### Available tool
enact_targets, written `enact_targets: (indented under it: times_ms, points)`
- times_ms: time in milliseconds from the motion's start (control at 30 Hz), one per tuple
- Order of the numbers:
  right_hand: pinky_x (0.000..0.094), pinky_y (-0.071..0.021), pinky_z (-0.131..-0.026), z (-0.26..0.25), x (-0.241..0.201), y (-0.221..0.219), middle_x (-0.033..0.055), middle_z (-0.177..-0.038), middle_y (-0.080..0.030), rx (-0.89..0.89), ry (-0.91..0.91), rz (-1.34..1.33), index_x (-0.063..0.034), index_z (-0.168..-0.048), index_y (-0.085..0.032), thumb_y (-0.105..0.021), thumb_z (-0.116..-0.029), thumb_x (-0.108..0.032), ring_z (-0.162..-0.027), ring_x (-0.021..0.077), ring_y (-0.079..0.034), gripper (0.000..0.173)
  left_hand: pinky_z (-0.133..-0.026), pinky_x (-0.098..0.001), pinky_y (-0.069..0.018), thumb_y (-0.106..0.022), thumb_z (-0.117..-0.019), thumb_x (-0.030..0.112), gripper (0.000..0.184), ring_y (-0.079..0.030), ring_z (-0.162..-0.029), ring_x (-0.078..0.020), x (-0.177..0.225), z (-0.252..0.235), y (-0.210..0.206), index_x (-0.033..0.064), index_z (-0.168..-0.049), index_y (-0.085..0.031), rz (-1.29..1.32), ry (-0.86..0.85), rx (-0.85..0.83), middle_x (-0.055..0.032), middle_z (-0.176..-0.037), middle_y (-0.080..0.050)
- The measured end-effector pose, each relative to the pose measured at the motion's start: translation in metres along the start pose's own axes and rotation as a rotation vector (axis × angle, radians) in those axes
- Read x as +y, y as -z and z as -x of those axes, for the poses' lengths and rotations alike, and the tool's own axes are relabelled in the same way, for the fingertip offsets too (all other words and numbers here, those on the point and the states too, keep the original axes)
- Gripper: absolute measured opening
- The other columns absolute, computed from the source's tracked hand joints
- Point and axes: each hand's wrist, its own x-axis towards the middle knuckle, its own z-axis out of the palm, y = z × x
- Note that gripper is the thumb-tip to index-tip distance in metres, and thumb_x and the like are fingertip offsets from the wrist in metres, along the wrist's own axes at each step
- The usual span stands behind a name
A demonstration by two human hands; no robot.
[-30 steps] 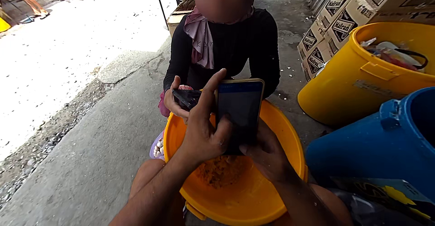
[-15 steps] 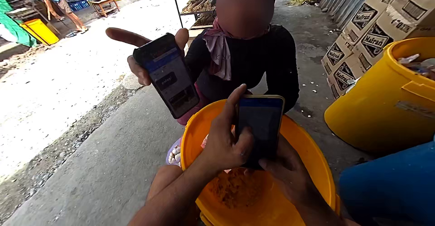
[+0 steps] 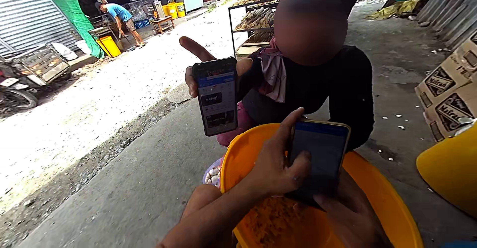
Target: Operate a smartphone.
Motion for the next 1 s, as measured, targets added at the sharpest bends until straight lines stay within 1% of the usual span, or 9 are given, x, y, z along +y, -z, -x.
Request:
enact_targets:
  times_ms: [200,267,367,467,633,733,833,1000]
  points:
    - [0.0455,-0.0658,-0.065,-0.0007,-0.0014,-0.0007,0.0098,-0.122,-0.066,0.011,0.001,0.009,-0.0073,-0.144,-0.038,-0.055,-0.0871,0.005,-0.099,0.0281,-0.072,0.061,-0.094,-0.0406,-0.0585,-0.052,-0.0928,0.006,0.074,-0.068,-0.108,-0.0223,-0.0004,0.0000,-0.0010,-0.0021,-0.160,-0.022,-0.015,-0.011,0.008,-0.0239,-0.128,-0.062]
    - [0.0459,-0.0656,-0.066,-0.0011,-0.0012,-0.0009,0.0104,-0.123,-0.066,0.005,-0.003,0.002,-0.0070,-0.144,-0.037,-0.056,-0.0881,0.004,-0.100,0.0289,-0.072,0.060,-0.094,-0.0411,-0.0585,-0.052,-0.0926,0.006,0.075,-0.068,-0.108,-0.0227,-0.0009,-0.0003,-0.0006,-0.0017,-0.160,-0.021,-0.006,-0.006,-0.001,-0.0242,-0.128,-0.062]
    - [0.0447,-0.0657,-0.066,-0.0015,-0.0017,-0.0018,0.0096,-0.123,-0.066,0.005,0.005,0.012,-0.0072,-0.144,-0.038,-0.055,-0.0881,0.005,-0.100,0.0277,-0.072,0.059,-0.095,-0.0419,-0.0581,-0.052,-0.0925,0.007,0.075,-0.068,-0.109,-0.0236,-0.0017,-0.0005,-0.0006,-0.0023,-0.160,-0.021,-0.011,-0.008,-0.002,-0.0249,-0.129,-0.061]
    - [0.0441,-0.0659,-0.068,-0.0014,-0.0032,-0.0023,0.0077,-0.123,-0.066,0.003,0.003,0.003,-0.0081,-0.144,-0.038,-0.056,-0.0882,0.006,-0.102,0.0256,-0.071,0.060,-0.096,-0.0412,-0.0579,-0.052,-0.0922,0.008,0.075,-0.068,-0.110,-0.0232,-0.0014,-0.0004,-0.0005,-0.0032,-0.160,-0.020,-0.024,-0.013,-0.001,-0.0246,-0.130,-0.061]
    - [0.0434,-0.0659,-0.069,-0.0008,-0.0026,-0.0017,0.0063,-0.124,-0.066,0.004,-0.001,-0.008,-0.0089,-0.144,-0.039,-0.056,-0.0885,0.006,-0.104,0.0245,-0.071,0.060,-0.097,-0.0414,-0.0573,-0.051,-0.0927,0.007,0.075,-0.067,-0.111,-0.0234,-0.0010,-0.0001,-0.0008,-0.0030,-0.160,-0.019,-0.007,-0.014,-0.001,-0.0251,-0.132,-0.060]
    - [0.0441,-0.0659,-0.070,-0.0003,-0.0018,-0.0005,0.0066,-0.125,-0.066,0.000,0.004,-0.013,-0.0089,-0.144,-0.039,-0.058,-0.0893,0.004,-0.105,0.0250,-0.071,0.060,-0.097,-0.0417,-0.0575,-0.051,-0.0934,0.009,0.074,-0.067,-0.111,-0.0238,-0.0016,0.0001,-0.0007,-0.0041,-0.160,-0.019,-0.015,-0.016,-0.001,-0.0254,-0.132,-0.060]
    - [0.0448,-0.0659,-0.070,-0.0005,-0.0024,-0.0002,0.0076,-0.125,-0.065,-0.009,0.003,-0.019,-0.0086,-0.145,-0.038,-0.058,-0.0907,0.002,-0.106,0.0262,-0.070,0.059,-0.097,-0.0422,-0.0576,-0.050,-0.0935,0.007,0.074,-0.067,-0.112,-0.0243,-0.0010,0.0001,-0.0003,-0.0033,-0.160,-0.019,-0.019,-0.014,-0.005,-0.0258,-0.134,-0.058]
    - [0.0454,-0.0659,-0.068,-0.0008,-0.0027,-0.0001,0.0089,-0.125,-0.065,-0.010,-0.003,-0.029,-0.0082,-0.144,-0.038,-0.057,-0.0897,0.004,-0.105,0.0272,-0.071,0.059,-0.095,-0.0419,-0.0581,-0.050,-0.0928,0.006,0.075,-0.068,-0.110,-0.0240,-0.0006,0.0001,-0.0008,-0.0026,-0.160,-0.019,-0.016,-0.008,-0.001,-0.0254,-0.132,-0.060]
